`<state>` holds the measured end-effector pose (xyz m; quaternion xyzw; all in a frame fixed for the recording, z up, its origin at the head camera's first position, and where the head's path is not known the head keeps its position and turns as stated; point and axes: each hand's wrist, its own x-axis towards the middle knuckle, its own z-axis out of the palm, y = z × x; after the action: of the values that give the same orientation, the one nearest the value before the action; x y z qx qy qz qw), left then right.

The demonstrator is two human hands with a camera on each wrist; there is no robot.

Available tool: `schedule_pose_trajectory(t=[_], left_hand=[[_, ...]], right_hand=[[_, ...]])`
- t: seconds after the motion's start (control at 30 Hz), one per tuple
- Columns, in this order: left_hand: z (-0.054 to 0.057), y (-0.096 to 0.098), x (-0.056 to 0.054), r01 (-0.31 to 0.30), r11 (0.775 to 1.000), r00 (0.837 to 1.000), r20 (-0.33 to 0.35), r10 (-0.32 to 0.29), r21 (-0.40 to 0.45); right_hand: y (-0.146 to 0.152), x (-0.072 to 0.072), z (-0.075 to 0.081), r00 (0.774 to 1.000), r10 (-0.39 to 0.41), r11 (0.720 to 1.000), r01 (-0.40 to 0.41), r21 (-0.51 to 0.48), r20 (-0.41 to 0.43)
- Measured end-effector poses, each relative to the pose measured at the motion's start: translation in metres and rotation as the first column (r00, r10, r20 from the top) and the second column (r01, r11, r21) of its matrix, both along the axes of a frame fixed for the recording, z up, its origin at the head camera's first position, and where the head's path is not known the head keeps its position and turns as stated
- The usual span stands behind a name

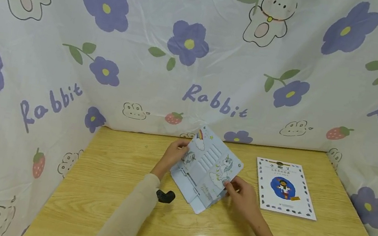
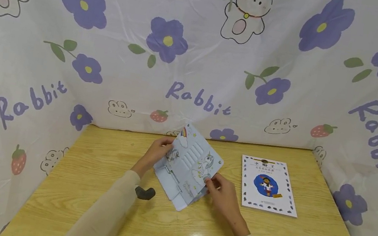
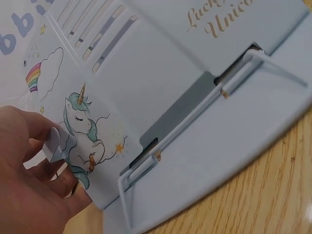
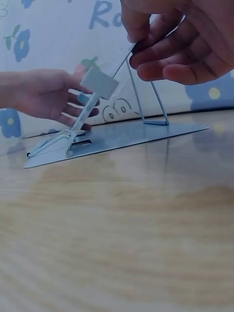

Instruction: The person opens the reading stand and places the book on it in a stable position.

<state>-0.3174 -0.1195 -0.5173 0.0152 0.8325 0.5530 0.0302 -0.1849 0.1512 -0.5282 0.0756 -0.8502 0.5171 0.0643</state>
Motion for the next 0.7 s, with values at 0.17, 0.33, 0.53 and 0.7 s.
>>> schedule_pose_trajectory(t=[0.17,0.33,0.53,0.7], left_hand=[[0.001,-0.005,0.004,-0.012,1.000,1.000,0.013,0.012,0.026],[0.001,-0.010,0.010,-0.004,0.999,0.999,0.035,0.003,0.032],[0.000,-0.015,0.014,-0.004,0.997,0.998,0.056,0.000,0.080],[-0.001,-0.018,0.018,0.000,0.993,0.997,0.072,-0.008,0.118]], right_hand=[[0.011,-0.015,0.003,0.998,-0.061,0.998,0.060,0.025,0.026],[0.022,-0.032,0.007,0.994,-0.094,0.994,0.091,0.060,0.048],[0.028,-0.051,0.008,0.992,-0.120,0.988,0.116,0.102,0.039],[0.029,-0.065,0.008,0.992,-0.123,0.987,0.121,0.111,0.011]])
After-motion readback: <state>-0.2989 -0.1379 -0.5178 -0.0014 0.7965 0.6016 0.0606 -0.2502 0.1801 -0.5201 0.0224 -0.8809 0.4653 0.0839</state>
